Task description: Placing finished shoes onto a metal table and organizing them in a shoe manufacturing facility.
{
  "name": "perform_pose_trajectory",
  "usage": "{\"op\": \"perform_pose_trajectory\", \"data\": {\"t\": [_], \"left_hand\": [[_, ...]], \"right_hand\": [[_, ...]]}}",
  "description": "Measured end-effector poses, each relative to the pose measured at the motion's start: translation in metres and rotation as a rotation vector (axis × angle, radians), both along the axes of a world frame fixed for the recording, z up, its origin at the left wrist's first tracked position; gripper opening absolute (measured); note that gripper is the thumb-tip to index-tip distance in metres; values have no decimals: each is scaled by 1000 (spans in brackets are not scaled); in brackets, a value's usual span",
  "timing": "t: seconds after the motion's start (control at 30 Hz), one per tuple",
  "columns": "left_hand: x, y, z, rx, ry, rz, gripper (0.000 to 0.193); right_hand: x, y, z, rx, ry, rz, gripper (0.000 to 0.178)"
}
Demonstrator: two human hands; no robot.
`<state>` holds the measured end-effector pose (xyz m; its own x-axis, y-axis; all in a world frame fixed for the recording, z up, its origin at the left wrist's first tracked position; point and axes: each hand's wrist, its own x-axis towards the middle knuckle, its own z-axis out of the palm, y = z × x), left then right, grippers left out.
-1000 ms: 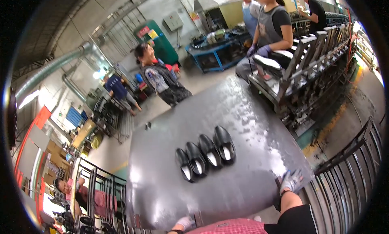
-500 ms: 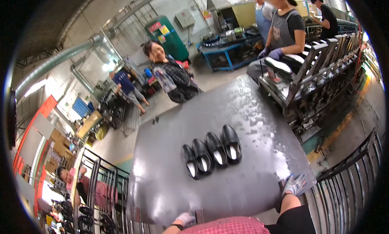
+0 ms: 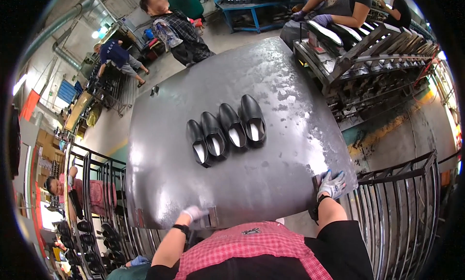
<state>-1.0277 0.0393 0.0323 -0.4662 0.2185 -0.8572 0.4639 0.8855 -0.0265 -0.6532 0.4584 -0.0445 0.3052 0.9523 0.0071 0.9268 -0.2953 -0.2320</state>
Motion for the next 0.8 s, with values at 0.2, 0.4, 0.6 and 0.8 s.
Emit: {"op": "perform_pose_trajectory", "data": {"t": [0.2,0.4,0.6,0.8], "left_hand": [[-58,110,54,604,403,-37,65],[-51,180,13,418,670,-143,66],[-85,203,-23,493,624,-200,54],[-133,243,-9,452,625,-205,56]], "right_hand": [[-1,3,0,12,3,4,71],[-3,1,-8,118,-15,34,68],[2,2,-13,87,6,-6,69],[2,6,-20,40,38,-8,73]]}}
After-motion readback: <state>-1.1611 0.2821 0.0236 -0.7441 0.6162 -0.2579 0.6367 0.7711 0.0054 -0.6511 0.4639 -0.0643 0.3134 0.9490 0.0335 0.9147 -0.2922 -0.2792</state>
